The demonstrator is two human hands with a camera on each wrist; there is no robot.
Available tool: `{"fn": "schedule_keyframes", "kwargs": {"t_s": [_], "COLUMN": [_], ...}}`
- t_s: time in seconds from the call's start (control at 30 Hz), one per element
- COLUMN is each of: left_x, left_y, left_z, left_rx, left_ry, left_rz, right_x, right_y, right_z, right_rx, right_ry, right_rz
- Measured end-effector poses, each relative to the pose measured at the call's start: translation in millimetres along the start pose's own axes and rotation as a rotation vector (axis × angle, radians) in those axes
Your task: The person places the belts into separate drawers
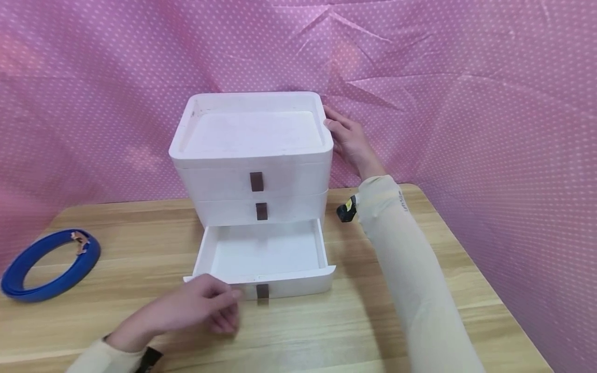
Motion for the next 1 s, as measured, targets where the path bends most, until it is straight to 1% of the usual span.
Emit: {"fn": "schedule_keyframes", "kwargs": {"t_s": [0.03, 0.07, 0.1, 0.17, 0.23, 0.3, 0.33, 0.37, 0.4, 0.43, 0.5, 0.57, 0.63, 0.7, 0.8, 0.87, 0.93, 1.0], "left_x": [10.1, 21.6, 34.3, 61.9, 91.0, 119.7, 132.6, 145.0, 156.9, 167.9, 187.0, 204.4, 219.4, 232.0, 244.7, 249.5, 252.0, 253.2], "left_y": [2.5, 5.4, 8.7, 14.6, 18.2, 18.1, 16.4, 13.8, 9.8, 5.0, -6.9, -23.1, -40.3, -57.7, -80.6, -93.4, -102.7, -108.2], "left_z": [-7.4, -15.3, -23.7, -39.9, -56.5, -71.2, -77.0, -82.0, -86.6, -90.1, -94.5, -99.0, -104.2, -108.7, -113.8, -114.1, -112.4, -108.6], "left_rx": [-0.023, -0.046, -0.068, -0.115, -0.136, -0.117, -0.092, -0.069, -0.025, 0.003, 0.063, 0.112, 0.155, 0.206, 0.264, 0.297, 0.316, 0.327], "left_ry": [0.007, 0.033, 0.076, 0.223, 0.416, 0.627, 0.723, 0.794, 0.855, 0.906, 0.97, 0.986, 0.992, 0.983, 0.93, 0.874, 0.822, 0.779], "left_rz": [0.003, 0.013, 0.027, 0.073, 0.15, 0.266, 0.344, 0.418, 0.504, 0.579, 0.693, 0.744, 0.764, 0.783, 0.807, 0.819, 0.83, 0.845], "right_x": [0, -1, -1, -1, 0, 1, 1, 2, 2, 3, 4, 5, 3, 2, 1, 1, 1, 1], "right_y": [0, 0, 0, -1, -1, -1, -1, -1, -1, -1, -1, -1, 0, 0, 0, 0, 0, 0], "right_z": [0, 0, 1, 0, 0, 0, 0, -1, -1, -1, -2, -2, -2, -2, -1, -1, -1, -1], "right_rx": [-0.003, -0.006, -0.006, -0.004, -0.004, -0.003, 0.0, 0.0, 0.0, 0.0, 0.001, -0.001, -0.008, -0.012, -0.017, -0.014, -0.01, -0.008], "right_ry": [-0.001, 0.0, -0.001, -0.004, -0.003, -0.001, 0.0, 0.003, 0.006, 0.009, 0.014, 0.016, 0.013, 0.008, 0.006, 0.008, 0.005, 0.003], "right_rz": [0.001, 0.003, -0.003, -0.02, -0.026, -0.023, -0.019, -0.012, -0.006, -0.002, -0.011, -0.014, -0.027, -0.039, -0.06, -0.063, -0.059, -0.056]}}
Point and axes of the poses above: each hand's wrist, its own z-axis towards the middle knuckle, its own x-axis out of the back of the hand, y = z × x, the point moved 5 cm from there along z, towards the middle knuckle, and after that the axes turned 2 degrees about x, right-handed, at the moved point
